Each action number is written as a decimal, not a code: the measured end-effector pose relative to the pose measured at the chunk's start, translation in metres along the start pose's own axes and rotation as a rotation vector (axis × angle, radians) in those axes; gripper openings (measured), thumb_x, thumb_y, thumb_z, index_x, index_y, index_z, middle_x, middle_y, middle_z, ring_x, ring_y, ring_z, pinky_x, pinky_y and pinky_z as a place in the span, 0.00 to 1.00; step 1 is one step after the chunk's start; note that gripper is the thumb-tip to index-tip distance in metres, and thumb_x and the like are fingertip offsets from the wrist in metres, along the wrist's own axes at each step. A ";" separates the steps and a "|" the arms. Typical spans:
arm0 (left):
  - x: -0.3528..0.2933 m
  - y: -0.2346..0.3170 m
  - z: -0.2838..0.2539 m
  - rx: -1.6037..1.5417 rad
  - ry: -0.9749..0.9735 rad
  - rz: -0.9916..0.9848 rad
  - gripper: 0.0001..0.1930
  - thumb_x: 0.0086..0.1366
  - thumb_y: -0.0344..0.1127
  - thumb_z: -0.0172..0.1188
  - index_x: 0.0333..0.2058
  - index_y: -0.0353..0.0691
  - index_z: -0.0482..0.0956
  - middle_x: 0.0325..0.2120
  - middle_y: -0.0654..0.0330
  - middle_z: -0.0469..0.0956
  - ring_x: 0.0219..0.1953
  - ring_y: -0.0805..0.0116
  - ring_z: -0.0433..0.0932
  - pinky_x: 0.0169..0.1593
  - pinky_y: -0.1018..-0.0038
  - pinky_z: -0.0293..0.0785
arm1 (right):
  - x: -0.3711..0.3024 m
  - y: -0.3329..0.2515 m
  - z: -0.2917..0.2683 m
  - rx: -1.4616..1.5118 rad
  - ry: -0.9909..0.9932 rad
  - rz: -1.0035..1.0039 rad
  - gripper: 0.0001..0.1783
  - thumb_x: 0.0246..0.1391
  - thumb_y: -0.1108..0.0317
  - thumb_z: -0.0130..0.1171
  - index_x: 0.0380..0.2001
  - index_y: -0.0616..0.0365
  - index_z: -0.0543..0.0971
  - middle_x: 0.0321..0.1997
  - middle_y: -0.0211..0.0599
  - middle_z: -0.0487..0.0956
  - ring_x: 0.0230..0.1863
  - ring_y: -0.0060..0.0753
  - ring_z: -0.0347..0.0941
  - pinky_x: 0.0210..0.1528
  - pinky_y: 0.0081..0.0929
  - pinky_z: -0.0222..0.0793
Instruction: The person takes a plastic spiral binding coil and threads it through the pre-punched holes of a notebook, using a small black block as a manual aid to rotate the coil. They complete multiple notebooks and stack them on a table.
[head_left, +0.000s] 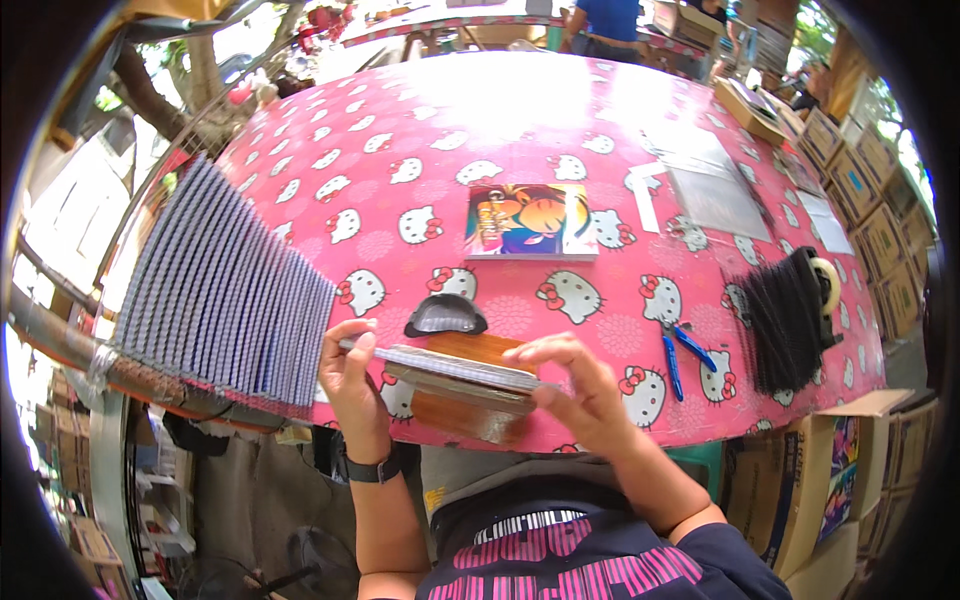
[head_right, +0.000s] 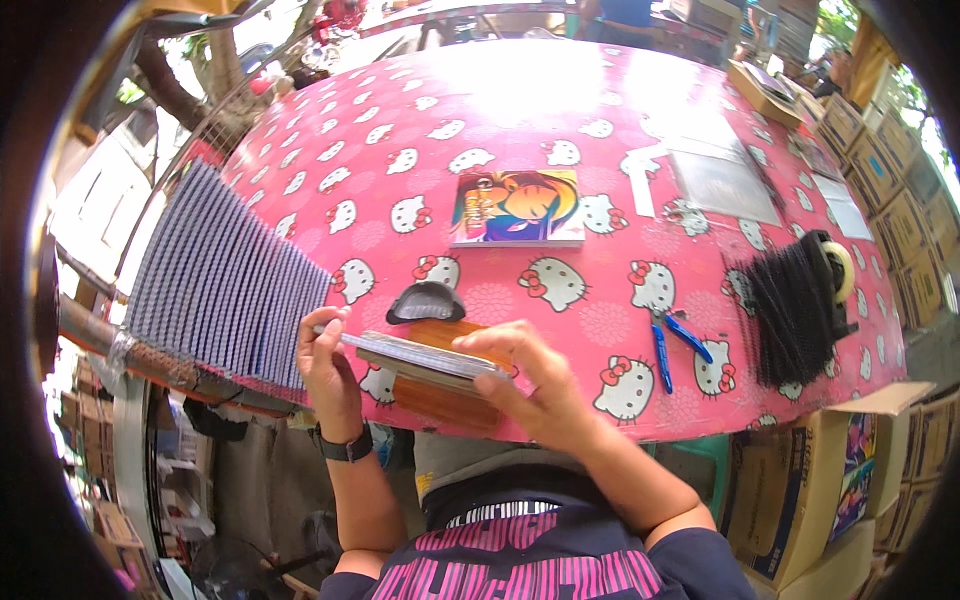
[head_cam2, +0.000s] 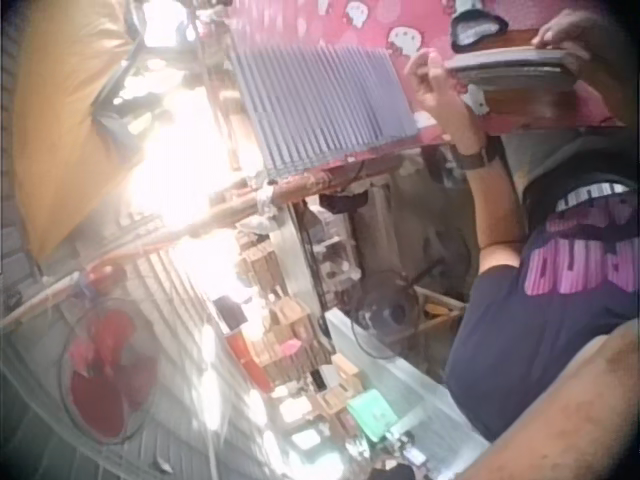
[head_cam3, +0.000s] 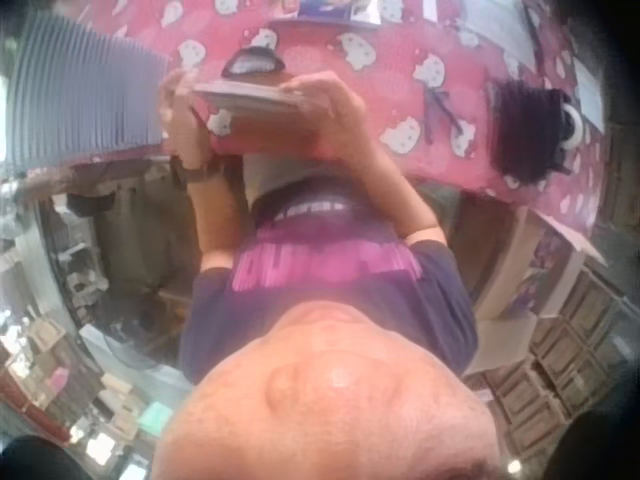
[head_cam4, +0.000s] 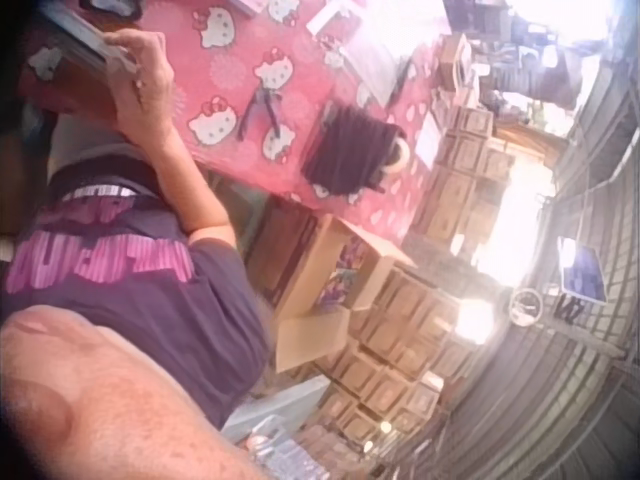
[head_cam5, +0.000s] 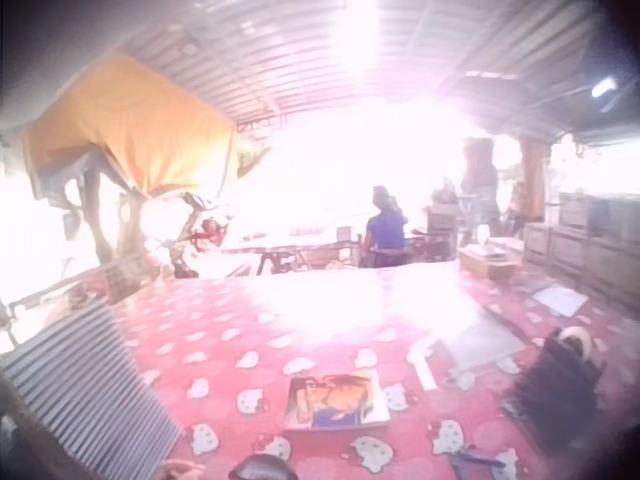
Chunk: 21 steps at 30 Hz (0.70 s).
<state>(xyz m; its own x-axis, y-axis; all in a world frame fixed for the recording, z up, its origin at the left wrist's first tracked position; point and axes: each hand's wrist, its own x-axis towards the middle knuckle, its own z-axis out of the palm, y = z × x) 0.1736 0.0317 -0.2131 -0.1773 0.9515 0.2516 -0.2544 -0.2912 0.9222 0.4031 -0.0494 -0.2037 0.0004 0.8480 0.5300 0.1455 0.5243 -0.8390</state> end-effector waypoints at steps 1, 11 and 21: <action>-0.001 -0.001 0.001 -0.124 0.040 -0.004 0.12 0.58 0.29 0.56 0.41 0.34 0.73 0.32 0.62 0.74 0.35 0.74 0.73 0.47 0.75 0.66 | 0.001 0.003 -0.019 -0.114 0.025 0.012 0.12 0.54 0.74 0.56 0.43 0.61 0.75 0.41 0.40 0.78 0.42 0.33 0.73 0.47 0.29 0.67; 0.001 -0.011 0.003 -0.108 -0.067 -0.034 0.13 0.62 0.33 0.50 0.43 0.33 0.71 0.25 0.63 0.71 0.30 0.77 0.69 0.32 0.83 0.67 | -0.066 0.071 -0.245 -1.477 0.429 0.886 0.19 0.50 0.58 0.61 0.43 0.57 0.75 0.43 0.44 0.77 0.48 0.47 0.71 0.50 0.42 0.67; -0.030 0.013 0.036 0.632 0.011 0.577 0.34 0.65 0.54 0.48 0.62 0.37 0.57 0.58 0.52 0.64 0.59 0.59 0.62 0.65 0.54 0.39 | -0.030 0.036 -0.211 -0.832 0.511 0.377 0.18 0.51 0.79 0.45 0.47 0.57 0.68 0.28 0.33 0.67 0.29 0.30 0.65 0.36 0.26 0.64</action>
<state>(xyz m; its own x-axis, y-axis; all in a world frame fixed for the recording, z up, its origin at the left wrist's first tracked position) 0.2102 0.0031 -0.1984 -0.1263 0.6695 0.7320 0.4559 -0.6161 0.6423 0.6168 -0.0728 -0.2237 0.5774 0.7097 0.4036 0.6841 -0.1506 -0.7137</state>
